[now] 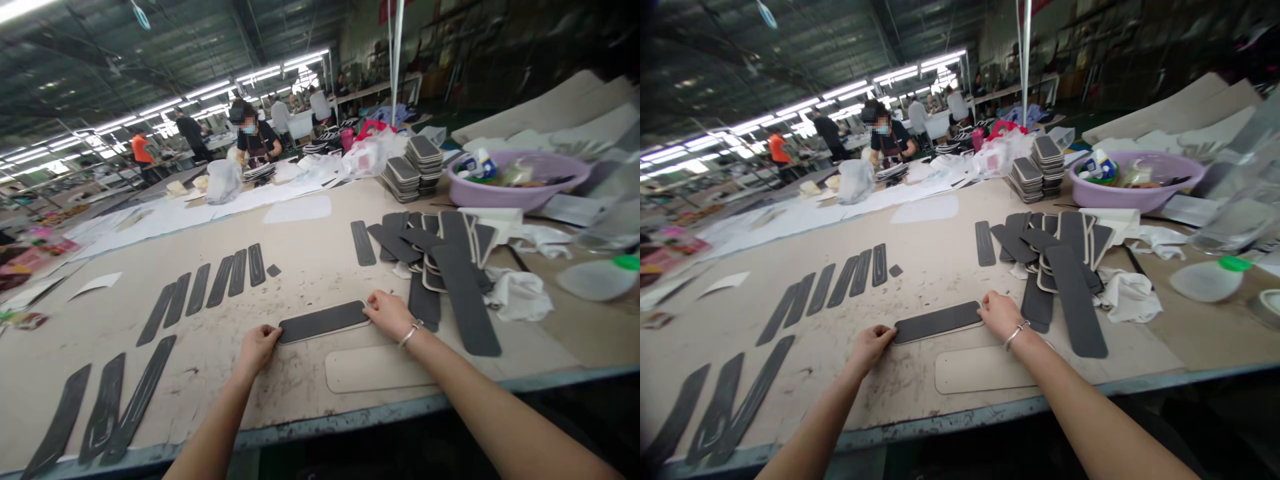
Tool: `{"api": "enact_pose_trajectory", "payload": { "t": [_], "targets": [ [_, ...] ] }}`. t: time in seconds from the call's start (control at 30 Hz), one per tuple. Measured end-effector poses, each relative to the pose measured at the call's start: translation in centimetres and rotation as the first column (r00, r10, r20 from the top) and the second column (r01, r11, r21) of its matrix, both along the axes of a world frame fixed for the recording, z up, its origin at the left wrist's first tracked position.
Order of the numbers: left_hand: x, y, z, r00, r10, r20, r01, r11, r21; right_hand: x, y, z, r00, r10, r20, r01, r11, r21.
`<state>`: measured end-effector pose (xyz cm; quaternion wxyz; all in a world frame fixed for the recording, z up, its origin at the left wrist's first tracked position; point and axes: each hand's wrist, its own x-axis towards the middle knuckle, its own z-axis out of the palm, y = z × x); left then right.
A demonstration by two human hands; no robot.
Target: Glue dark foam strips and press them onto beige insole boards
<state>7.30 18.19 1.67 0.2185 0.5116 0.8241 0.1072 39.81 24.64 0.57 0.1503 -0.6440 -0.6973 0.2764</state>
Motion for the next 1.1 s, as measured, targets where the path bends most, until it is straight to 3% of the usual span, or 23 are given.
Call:
{"api": "enact_pose_trajectory", "payload": {
  "t": [0.43,1.1],
  "targets": [
    [0.9,0.4,0.5,0.975,-0.108,-0.194,0.097,0.993,-0.065,-0.1,-0.3,0.2,0.997,0.043,0.056,-0.044,0.999,0.014],
    [-0.2,0.9,0.1,0.994,-0.075,-0.079,0.071,0.996,-0.058,-0.3,-0.1,-0.6,0.998,0.017,0.058,-0.019,0.999,0.026]
  ]
}}
